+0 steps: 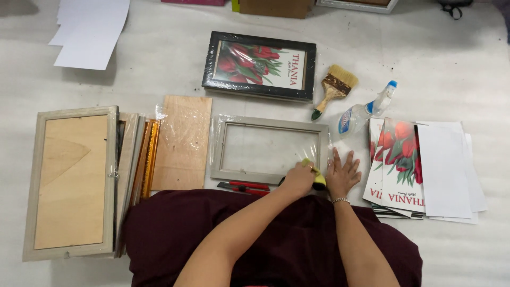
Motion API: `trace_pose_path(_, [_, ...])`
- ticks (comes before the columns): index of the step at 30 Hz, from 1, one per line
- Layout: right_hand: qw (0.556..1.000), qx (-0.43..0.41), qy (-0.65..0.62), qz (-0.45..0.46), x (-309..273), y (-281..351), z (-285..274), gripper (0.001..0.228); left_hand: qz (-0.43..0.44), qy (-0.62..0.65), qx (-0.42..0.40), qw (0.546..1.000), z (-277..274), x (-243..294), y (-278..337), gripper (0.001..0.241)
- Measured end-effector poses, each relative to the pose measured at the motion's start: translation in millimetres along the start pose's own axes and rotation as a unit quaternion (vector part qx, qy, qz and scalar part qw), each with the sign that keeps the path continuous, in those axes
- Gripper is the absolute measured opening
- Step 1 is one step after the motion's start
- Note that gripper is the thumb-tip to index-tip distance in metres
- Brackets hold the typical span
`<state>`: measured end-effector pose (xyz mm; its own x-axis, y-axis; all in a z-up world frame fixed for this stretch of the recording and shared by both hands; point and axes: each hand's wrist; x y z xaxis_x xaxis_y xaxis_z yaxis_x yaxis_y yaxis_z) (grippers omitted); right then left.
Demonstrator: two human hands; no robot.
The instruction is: Cleaning and assembling a picture frame by wiping the glass, inserting the backing, and brushing the front.
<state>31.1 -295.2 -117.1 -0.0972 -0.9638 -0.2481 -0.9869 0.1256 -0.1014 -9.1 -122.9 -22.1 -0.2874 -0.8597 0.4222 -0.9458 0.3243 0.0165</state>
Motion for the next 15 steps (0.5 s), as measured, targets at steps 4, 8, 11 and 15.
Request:
trace_pose_path(4, [0.999, -0.035, -0.002, 0.018, -1, -3, -3, 0.048, 0.005, -0.037, 0.023, 0.999, -1, -8, 3, 0.024])
trace_pose_path(8, [0.998, -0.052, -0.002, 0.025, -2, -3, -6, 0.049, -0.028, -0.045, 0.054, 0.997, 0, -39, -28, 0.027])
trace_pose_path(11, [0.996, -0.079, -0.010, 0.034, -1, -5, -11, 0.049, -0.064, -0.057, 0.077, 0.993, -5, -67, -39, 0.032])
trace_pose_path(15, [0.993, -0.110, -0.016, 0.036, -5, -4, -20, 0.050, -0.065, -0.050, 0.021, 0.996, -26, -79, -16, 0.039])
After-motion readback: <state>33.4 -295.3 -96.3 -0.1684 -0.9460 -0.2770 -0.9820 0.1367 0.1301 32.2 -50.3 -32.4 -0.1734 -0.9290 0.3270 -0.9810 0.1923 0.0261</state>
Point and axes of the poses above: each hand's wrist, its own y-axis away from the middle knuckle, its own z-axis out of the palm, x = y × z, and after that the axes turned 2 degrees about -z, right-handed
